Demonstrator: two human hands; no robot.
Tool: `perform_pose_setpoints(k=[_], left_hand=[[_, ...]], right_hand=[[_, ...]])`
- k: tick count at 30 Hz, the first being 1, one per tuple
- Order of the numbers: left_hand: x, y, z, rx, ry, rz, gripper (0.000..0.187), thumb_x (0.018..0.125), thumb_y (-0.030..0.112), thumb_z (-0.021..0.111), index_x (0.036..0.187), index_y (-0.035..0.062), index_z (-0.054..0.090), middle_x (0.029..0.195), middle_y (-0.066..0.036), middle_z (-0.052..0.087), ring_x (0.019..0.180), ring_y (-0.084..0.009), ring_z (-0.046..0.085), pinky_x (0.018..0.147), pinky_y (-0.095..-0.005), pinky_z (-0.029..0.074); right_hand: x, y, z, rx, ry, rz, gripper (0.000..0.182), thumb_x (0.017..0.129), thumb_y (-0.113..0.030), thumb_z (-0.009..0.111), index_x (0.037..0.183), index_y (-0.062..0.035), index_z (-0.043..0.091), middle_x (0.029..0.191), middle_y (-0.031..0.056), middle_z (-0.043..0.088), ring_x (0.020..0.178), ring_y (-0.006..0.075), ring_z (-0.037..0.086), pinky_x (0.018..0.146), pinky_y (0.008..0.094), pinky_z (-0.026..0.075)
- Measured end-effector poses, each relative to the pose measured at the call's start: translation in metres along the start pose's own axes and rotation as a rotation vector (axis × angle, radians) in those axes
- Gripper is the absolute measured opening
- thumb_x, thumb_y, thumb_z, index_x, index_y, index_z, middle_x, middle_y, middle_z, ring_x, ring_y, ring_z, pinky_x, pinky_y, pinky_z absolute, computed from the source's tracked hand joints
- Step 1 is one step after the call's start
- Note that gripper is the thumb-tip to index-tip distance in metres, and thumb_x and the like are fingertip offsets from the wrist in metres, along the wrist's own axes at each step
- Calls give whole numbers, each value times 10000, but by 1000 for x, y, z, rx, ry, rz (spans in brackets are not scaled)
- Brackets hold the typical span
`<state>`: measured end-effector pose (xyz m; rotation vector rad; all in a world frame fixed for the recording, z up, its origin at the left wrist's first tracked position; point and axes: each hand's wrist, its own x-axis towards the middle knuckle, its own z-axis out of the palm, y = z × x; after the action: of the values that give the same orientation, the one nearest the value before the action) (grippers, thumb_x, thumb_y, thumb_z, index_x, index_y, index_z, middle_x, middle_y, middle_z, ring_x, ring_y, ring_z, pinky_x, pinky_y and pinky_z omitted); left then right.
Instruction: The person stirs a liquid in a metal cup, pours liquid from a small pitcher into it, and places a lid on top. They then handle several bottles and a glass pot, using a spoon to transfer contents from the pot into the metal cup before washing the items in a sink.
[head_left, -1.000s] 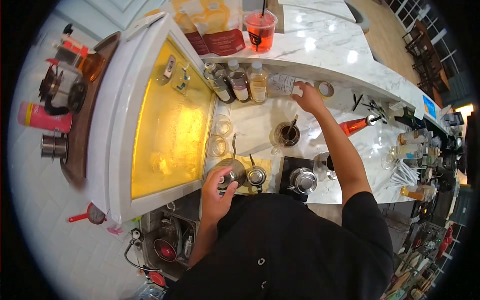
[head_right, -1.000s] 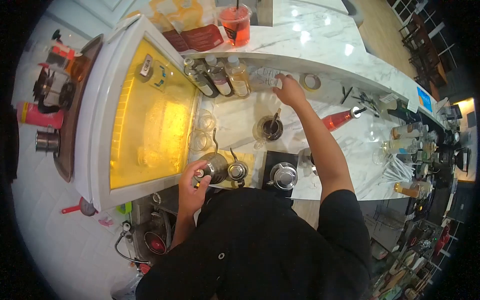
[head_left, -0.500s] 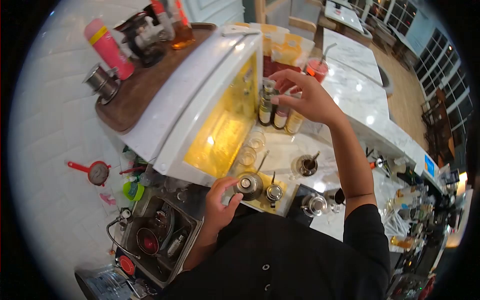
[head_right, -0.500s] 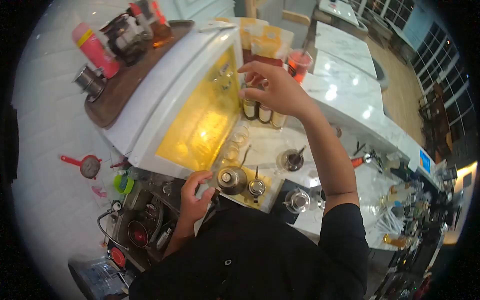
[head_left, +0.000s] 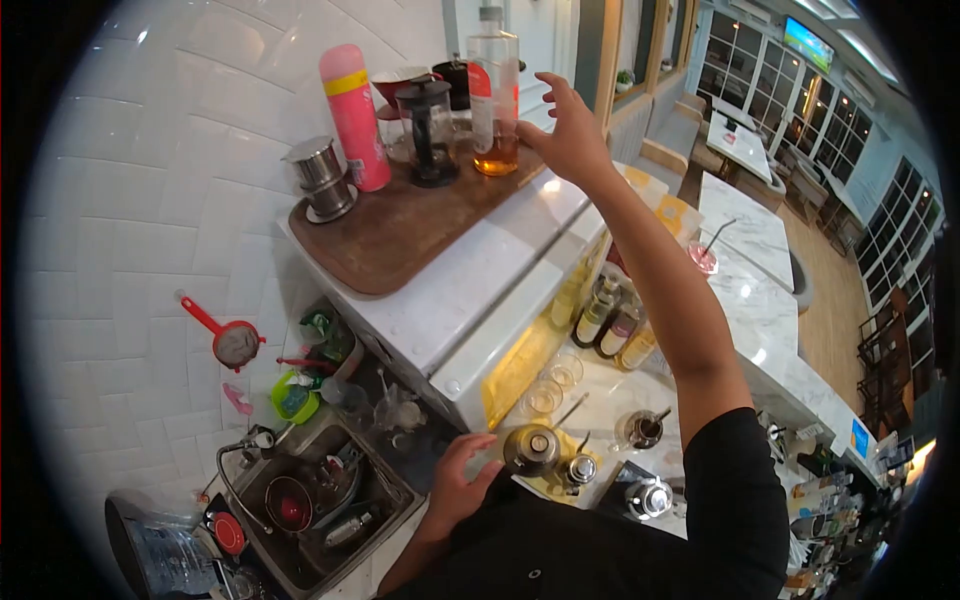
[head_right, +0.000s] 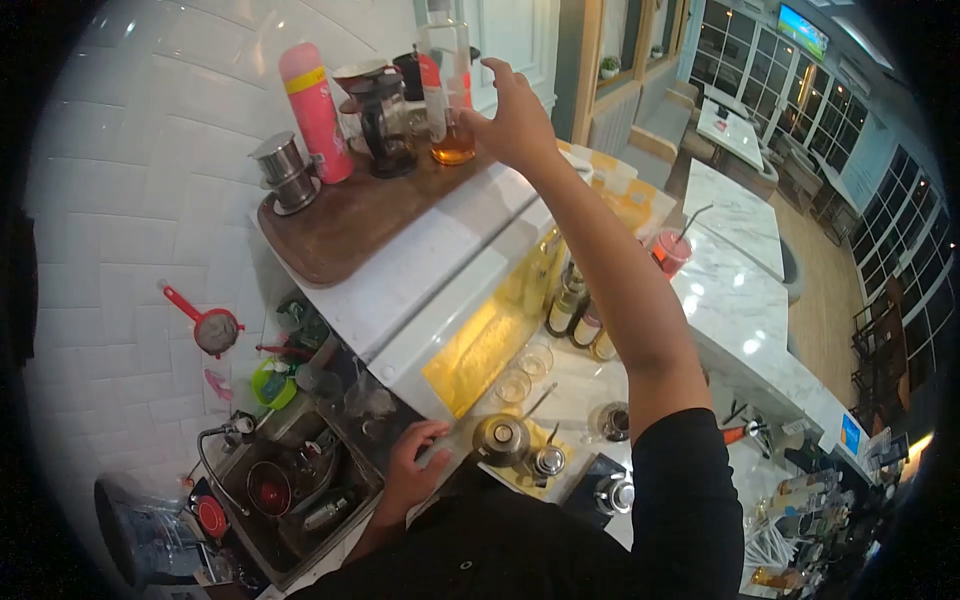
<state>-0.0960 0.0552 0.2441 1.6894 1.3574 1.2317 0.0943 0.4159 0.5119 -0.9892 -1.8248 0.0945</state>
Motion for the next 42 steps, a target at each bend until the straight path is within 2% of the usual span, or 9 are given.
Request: perform_pose_setpoints(k=[3,7,17,20,23,28,33,35,42], left_hand=[[-1,-3,-6,-22,-2,-33,386,909,150,776,1270,47,685,1267,-144,684,1126,-289,691,949,-400,552],[-4,-11,-12,-38,-11,-53,387,911,155,777,1272,49,687,1268,-143,685,1120,-283,694,952,-399,551],[-12,-10,-18,-68,-40,-35,384,924,160,770,1286,57,693,1268,-133,690,1122,-270,692,948,-394,550],[-12,-4,-15,-98,-85,-41,379,923,156,765,1281,53,692,1260,-133,692,1123,-270,690,951,-392,546],[-6,-1,-5,-120,-160,-7,376,923,148,760,1279,48,689,1256,-134,693,1125,-271,688,971,-386,535],[18,11,30,-237,-301,37,424,935,133,749,1335,42,647,1251,-114,701,1126,-218,678,967,-365,523],[65,27,91,-745,-421,-51,533,1030,188,646,1515,40,481,1343,-118,651,1172,-215,641,992,-349,500],[85,38,110,-892,-525,-233,593,1092,386,557,1560,47,422,1412,-133,612,1233,-222,615,1016,-369,489],[121,40,196,-975,-643,-540,546,1090,459,525,1486,82,519,1353,-94,661,1166,-228,651,966,-401,510]], right_hand=[[26,-9,21,-104,35,57,1069,796,-418,885,1583,-24,279,1296,321,639,1218,446,652,1010,466,540],[43,-13,43,49,-44,220,1122,778,-392,902,1568,31,227,1247,315,684,1146,441,694,996,457,554],[38,-6,41,140,140,213,1004,754,-295,883,1511,28,308,1252,302,676,1144,401,700,982,432,565],[40,14,19,291,280,74,939,764,-244,880,1483,28,343,1262,276,671,1133,358,706,952,433,581],[6,-30,-50,511,145,32,843,821,-144,843,1474,33,341,1309,224,648,1201,300,668,991,426,569],[-87,-45,-129,519,41,21,908,809,-105,848,1522,9,298,1305,202,646,1260,295,636,1068,434,539],[-199,-49,-179,666,9,213,952,781,-30,827,1565,-38,288,1436,154,546,1343,267,572,1115,447,506],[-239,-35,-189,652,-11,255,969,778,-15,821,1579,-54,278,1481,137,504,1375,254,540,1133,448,488],[-339,30,-206,560,4,448,1059,773,-11,828,1632,-90,214,1555,90,423,1430,225,475,1157,439,463]])
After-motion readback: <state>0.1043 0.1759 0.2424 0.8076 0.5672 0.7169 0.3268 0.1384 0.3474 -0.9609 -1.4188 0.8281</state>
